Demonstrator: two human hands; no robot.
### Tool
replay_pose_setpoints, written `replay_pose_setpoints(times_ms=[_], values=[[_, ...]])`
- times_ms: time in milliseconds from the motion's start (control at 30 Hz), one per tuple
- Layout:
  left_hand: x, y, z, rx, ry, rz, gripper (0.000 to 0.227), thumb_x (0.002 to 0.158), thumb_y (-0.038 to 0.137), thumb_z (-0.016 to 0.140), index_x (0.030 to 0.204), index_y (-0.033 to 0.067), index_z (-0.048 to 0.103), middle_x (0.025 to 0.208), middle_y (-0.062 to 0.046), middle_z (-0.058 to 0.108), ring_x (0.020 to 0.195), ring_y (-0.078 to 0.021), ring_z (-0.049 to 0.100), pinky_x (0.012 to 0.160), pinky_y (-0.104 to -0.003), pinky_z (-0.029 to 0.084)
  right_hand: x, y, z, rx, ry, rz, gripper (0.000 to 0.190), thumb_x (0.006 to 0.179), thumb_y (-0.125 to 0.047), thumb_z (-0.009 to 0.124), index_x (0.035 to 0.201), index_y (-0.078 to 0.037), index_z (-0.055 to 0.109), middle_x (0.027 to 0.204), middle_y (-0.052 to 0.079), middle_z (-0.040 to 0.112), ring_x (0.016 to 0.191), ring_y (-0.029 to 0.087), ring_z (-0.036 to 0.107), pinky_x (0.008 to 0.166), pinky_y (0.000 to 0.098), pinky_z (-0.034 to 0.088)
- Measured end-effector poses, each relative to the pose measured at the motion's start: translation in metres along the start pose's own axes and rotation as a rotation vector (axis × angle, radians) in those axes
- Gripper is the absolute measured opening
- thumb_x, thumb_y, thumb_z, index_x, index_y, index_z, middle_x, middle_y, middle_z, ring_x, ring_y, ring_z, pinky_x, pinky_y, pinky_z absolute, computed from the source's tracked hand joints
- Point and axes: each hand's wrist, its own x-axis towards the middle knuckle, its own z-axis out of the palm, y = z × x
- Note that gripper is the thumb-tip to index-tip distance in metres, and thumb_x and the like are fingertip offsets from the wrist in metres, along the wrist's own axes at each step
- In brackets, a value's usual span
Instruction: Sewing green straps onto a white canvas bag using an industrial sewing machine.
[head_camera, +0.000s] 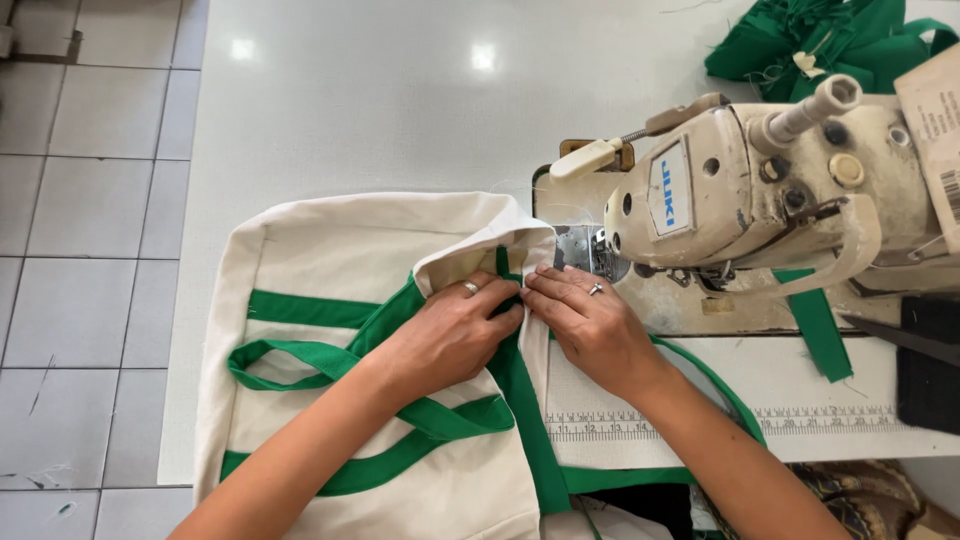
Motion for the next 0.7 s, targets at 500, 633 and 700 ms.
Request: replay_pose_setpoints(times_ms=[500, 633, 700], values=[[0.053, -0.015, -0.013, -0.214, -0.100, -0.239, 0.062, 0.084, 0.007, 0.055, 0.144, 0.0135, 0.044, 0.113, -0.013, 0.066, 0.094, -0.0408, 0.069, 0.079, -0.049, 0.058, -0.002, -0.014, -0.006, -0.190, -0.042, 0.031, 0.027, 0.100, -0.031, 0.062, 0.120, -0.014, 0.069, 0.126, 0.007, 0.068, 0.122, 0.025, 0.066, 0.104, 0.0447, 0.047], [0.068, -0.005, -0.013, -0.422, -0.078, -0.384, 0.065, 0.081, 0.008, 0.058, 0.142, 0.0117, 0.036, 0.102, -0.018, 0.066, 0.088, -0.0498, 0.067, 0.073, -0.058, 0.054, -0.011, 0.004, -0.013, -0.242, -0.062, -0.005, 0.032, 0.101, -0.032, 0.057, 0.127, -0.015, 0.067, 0.132, 0.006, 0.067, 0.126, 0.021, 0.064, 0.104, 0.0416, 0.045], [0.080, 0.009, -0.007, -0.456, -0.046, -0.420, 0.068, 0.081, 0.007, 0.059, 0.144, 0.0134, 0.034, 0.100, -0.018, 0.066, 0.084, -0.0511, 0.067, 0.072, -0.060, 0.054, -0.020, 0.014, -0.025, -0.247, -0.081, -0.027, 0.033, 0.100, -0.032, 0.055, 0.127, -0.015, 0.066, 0.134, 0.006, 0.066, 0.126, 0.021, 0.063, 0.104, 0.0406, 0.044]])
